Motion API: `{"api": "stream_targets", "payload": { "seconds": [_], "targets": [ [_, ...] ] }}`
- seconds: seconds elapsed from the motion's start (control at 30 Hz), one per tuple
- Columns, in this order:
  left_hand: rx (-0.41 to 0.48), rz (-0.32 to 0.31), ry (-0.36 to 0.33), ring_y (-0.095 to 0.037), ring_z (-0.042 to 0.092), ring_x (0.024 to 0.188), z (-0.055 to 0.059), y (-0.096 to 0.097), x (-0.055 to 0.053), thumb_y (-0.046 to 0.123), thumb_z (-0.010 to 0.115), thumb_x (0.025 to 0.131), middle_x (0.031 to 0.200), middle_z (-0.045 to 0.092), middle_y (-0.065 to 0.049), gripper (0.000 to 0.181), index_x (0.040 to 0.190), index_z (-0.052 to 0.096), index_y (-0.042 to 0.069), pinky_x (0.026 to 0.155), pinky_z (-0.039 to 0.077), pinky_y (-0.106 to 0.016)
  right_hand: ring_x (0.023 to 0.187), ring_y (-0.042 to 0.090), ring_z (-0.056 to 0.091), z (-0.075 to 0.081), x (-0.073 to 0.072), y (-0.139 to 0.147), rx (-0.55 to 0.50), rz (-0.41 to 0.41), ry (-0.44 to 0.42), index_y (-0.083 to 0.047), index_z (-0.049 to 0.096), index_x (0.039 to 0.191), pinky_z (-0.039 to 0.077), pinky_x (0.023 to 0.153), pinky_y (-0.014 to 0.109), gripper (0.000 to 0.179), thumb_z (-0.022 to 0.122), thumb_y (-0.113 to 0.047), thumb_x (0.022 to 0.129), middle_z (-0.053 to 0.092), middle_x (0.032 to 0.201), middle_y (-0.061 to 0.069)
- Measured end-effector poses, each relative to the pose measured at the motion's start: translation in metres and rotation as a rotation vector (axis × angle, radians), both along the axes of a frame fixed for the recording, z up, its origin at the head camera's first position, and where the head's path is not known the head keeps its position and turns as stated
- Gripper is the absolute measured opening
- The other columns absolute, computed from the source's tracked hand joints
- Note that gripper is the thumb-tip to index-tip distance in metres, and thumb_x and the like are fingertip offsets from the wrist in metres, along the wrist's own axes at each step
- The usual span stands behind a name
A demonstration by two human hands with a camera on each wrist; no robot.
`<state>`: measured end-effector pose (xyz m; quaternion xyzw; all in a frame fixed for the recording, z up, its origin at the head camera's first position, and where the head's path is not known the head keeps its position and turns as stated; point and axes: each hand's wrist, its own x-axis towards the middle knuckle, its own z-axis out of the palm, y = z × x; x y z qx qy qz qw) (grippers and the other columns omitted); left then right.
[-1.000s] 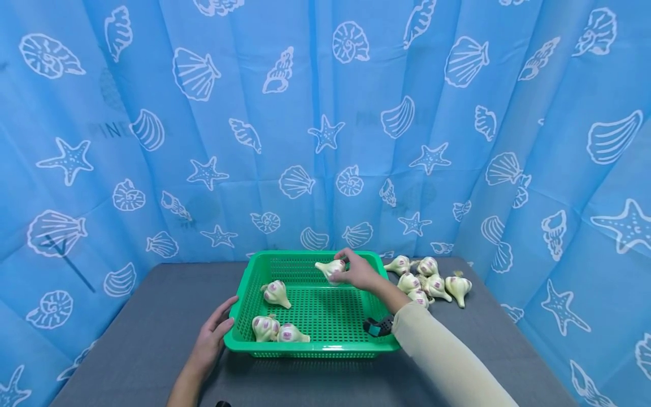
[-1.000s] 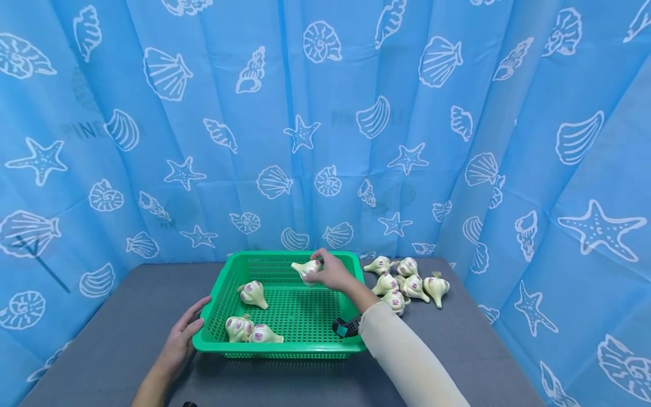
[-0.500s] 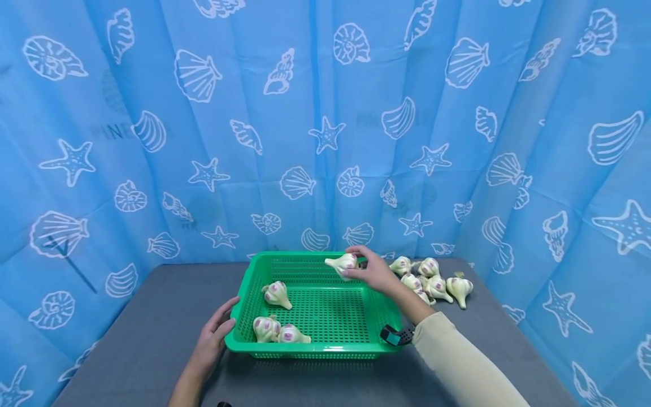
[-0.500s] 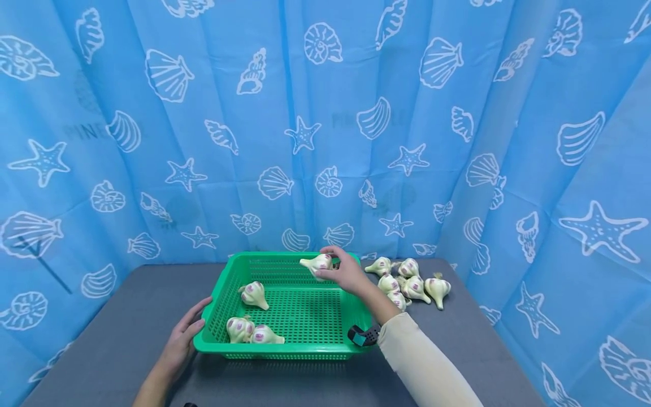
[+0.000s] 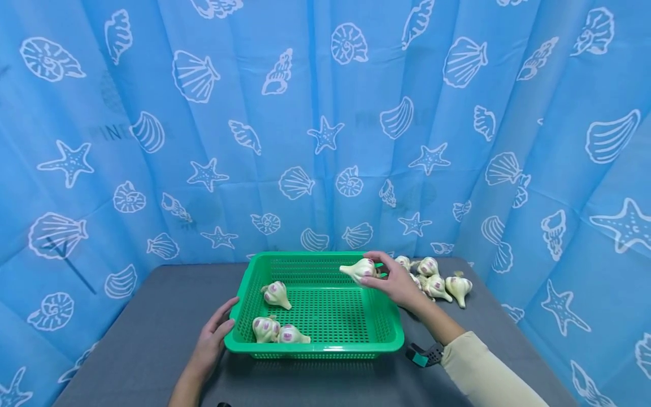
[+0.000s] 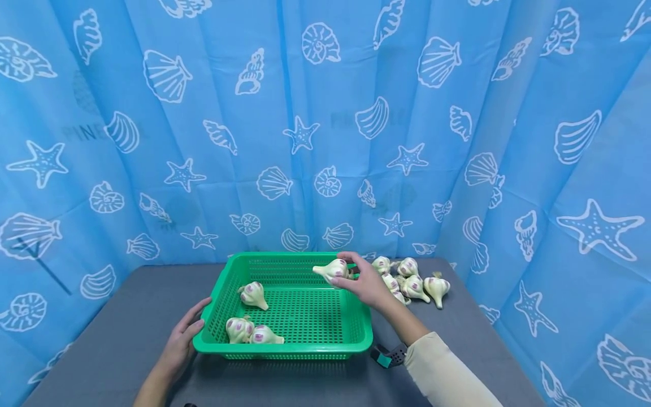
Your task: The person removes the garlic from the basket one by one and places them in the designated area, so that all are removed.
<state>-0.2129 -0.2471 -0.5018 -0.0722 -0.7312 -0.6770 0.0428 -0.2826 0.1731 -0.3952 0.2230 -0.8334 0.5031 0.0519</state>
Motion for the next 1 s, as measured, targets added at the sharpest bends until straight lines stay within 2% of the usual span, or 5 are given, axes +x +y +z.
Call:
{"api": "stream_targets", "payload": {
  "seconds": [0.23, 0.4, 0.6, 0.9, 1.0],
  "targets": [
    [0.001, 0.005, 0.003, 0.005, 0.049, 0.112, 0.002, 0.000, 0.002, 0.024, 0.044, 0.105, 0.152, 0.028, -0.023, 0.049, 0.151, 0.033, 0.010, 0.086, 0.046, -0.022, 0.100, 0.025, 0.059, 0.002, 0.013, 0.019, -0.057, -0.035, 0.080, -0.004, 0.050, 0.136, 0.050, 0.074, 0.032, 0.051, 0.070, -0.014, 0.091, 0.052, 0.131, 0.020],
    [-0.007, 0.013, 0.004, 0.004, 0.049, 0.112, 0.001, 0.000, 0.002, 0.024, 0.044, 0.105, 0.151, 0.029, -0.022, 0.049, 0.151, 0.033, 0.010, 0.086, 0.046, -0.022, 0.101, 0.028, 0.059, -0.002, 0.016, 0.035, -0.069, -0.084, 0.096, -0.003, 0.048, 0.137, 0.051, 0.076, 0.032, 0.050, 0.068, -0.014, 0.092, 0.052, 0.130, 0.022],
    [-0.015, 0.021, -0.005, 0.002, 0.048, 0.114, -0.001, 0.000, -0.001, 0.025, 0.045, 0.105, 0.150, 0.031, -0.018, 0.050, 0.151, 0.033, 0.011, 0.086, 0.046, -0.023, 0.111, 0.031, 0.055, -0.011, 0.021, 0.058, -0.014, -0.192, 0.108, -0.004, 0.046, 0.141, 0.048, 0.085, 0.034, 0.054, 0.068, -0.016, 0.093, 0.051, 0.133, 0.019],
    [-0.002, 0.003, 0.004, 0.002, 0.051, 0.112, 0.001, 0.000, 0.001, 0.023, 0.044, 0.105, 0.150, 0.029, -0.022, 0.049, 0.151, 0.032, 0.010, 0.085, 0.047, -0.023, 0.100, 0.020, 0.056, -0.021, 0.027, 0.083, -0.001, -0.297, 0.121, -0.004, 0.046, 0.140, 0.050, 0.075, 0.026, 0.055, 0.069, -0.017, 0.092, 0.054, 0.122, 0.017],
    [0.001, -0.003, 0.014, 0.002, 0.051, 0.112, 0.000, 0.000, 0.001, 0.022, 0.043, 0.105, 0.150, 0.029, -0.023, 0.049, 0.151, 0.032, 0.009, 0.085, 0.047, -0.023, 0.098, 0.021, 0.056, -0.027, 0.028, 0.090, 0.031, -0.350, 0.131, -0.002, 0.047, 0.139, 0.050, 0.073, 0.023, 0.055, 0.070, -0.018, 0.091, 0.055, 0.118, 0.018]
  ]
}}
